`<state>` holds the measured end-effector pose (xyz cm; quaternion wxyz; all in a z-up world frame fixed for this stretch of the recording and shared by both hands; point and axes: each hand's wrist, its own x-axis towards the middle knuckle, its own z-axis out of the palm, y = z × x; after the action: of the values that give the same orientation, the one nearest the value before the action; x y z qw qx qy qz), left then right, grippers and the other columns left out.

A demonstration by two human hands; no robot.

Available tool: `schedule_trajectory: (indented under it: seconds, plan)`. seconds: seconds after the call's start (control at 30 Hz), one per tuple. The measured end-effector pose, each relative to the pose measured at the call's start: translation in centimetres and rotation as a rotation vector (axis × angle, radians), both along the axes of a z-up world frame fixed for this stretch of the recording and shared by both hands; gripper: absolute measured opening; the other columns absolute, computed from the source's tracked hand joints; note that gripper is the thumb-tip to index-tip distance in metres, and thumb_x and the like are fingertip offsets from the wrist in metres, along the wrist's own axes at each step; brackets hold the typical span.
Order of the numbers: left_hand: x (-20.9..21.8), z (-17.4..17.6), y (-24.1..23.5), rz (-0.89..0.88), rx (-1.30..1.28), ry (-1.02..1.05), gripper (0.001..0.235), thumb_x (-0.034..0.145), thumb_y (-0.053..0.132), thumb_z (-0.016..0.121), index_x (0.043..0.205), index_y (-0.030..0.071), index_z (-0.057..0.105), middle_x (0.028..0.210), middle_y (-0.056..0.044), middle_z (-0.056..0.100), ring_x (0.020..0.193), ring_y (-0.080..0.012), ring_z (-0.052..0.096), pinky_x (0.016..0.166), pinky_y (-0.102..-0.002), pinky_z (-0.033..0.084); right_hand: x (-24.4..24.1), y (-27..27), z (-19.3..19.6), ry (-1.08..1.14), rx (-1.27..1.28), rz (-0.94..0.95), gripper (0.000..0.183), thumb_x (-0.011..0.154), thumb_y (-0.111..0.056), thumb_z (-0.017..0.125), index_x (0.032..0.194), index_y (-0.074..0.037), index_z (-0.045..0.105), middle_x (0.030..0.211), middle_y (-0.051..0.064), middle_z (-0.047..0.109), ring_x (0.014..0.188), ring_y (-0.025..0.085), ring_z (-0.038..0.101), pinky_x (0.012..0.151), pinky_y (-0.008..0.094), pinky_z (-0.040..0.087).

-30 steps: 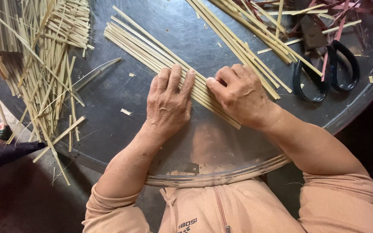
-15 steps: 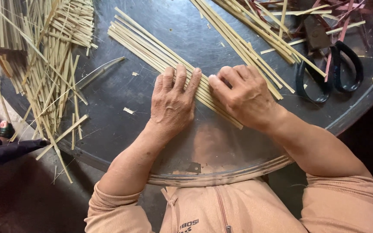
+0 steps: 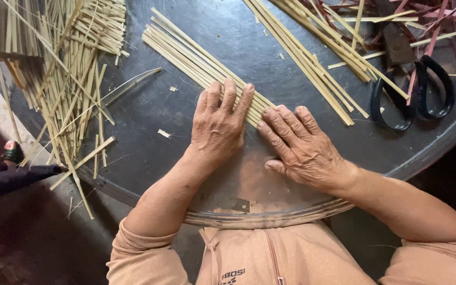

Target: The person weaves thin bamboo strips by hand on a round table, repeatedly interlacing them to form a flat woven mat. The person aligns and adjusts the strips throughout the process.

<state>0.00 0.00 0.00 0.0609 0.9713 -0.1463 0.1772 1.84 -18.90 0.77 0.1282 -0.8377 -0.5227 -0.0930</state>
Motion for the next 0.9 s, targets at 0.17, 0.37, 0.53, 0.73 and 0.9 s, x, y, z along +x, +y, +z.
schedule_trajectory:
  seconds: [0.17, 0.37, 0.53, 0.73, 0.9]
  plan:
    - [0.0, -0.1, -0.1, -0.008, -0.028, -0.039, 0.047, 0.066, 0.012, 0.06, 0.112, 0.006, 0.054, 0.106, -0.021, 0.046, 0.097, -0.0358, 0.044, 0.083, -0.043, 0.036, -0.1, -0.4, -0.6, 0.017, -0.015, -0.017, 0.071, 0.074, -0.05, 0.048, 0.129, -0.008, 0.036, 0.13, 0.018, 0.038, 0.12, 0.03, 0.035, 0.103, 0.044, 0.018]
    - [-0.7, -1.5, -1.3, -0.038, -0.083, -0.163, 0.043, 0.068, 0.004, 0.055, 0.111, 0.001, 0.054, 0.108, -0.023, 0.048, 0.1, -0.038, 0.046, 0.085, -0.045, 0.036, -0.3, -0.4, -0.9, 0.033, -0.01, -0.03, 0.067, 0.078, -0.049, 0.043, 0.13, -0.008, 0.035, 0.13, 0.018, 0.037, 0.12, 0.03, 0.035, 0.103, 0.044, 0.018]
    - [-1.0, -1.7, -2.1, -0.081, -0.163, -0.17, 0.03, 0.08, 0.014, 0.05, 0.104, -0.003, 0.056, 0.11, -0.022, 0.051, 0.104, -0.0359, 0.048, 0.091, -0.042, 0.036, -0.1, -0.4, -0.6, 0.034, -0.032, -0.032, 0.072, 0.072, -0.049, 0.051, 0.13, -0.009, 0.036, 0.13, 0.016, 0.038, 0.12, 0.029, 0.036, 0.103, 0.044, 0.018]
    - [-1.0, -1.4, -1.5, -0.107, -0.151, -0.157, 0.033, 0.078, 0.017, 0.05, 0.106, -0.001, 0.056, 0.113, -0.019, 0.051, 0.106, -0.0332, 0.048, 0.092, -0.041, 0.036, 0.0, -0.4, -1.2, 0.013, 0.006, -0.031, 0.07, 0.072, -0.049, 0.053, 0.129, -0.012, 0.038, 0.13, 0.015, 0.038, 0.119, 0.029, 0.036, 0.103, 0.043, 0.018]
    - [-1.1, -1.4, -1.5, -0.106, -0.146, -0.137, 0.034, 0.076, 0.015, 0.051, 0.107, -0.001, 0.056, 0.113, -0.02, 0.051, 0.107, -0.0334, 0.048, 0.093, -0.041, 0.035, 0.4, -0.7, -0.2, -0.017, 0.038, -0.031, 0.066, 0.071, -0.045, 0.056, 0.126, -0.011, 0.042, 0.127, 0.014, 0.042, 0.116, 0.029, 0.04, 0.102, 0.043, 0.021]
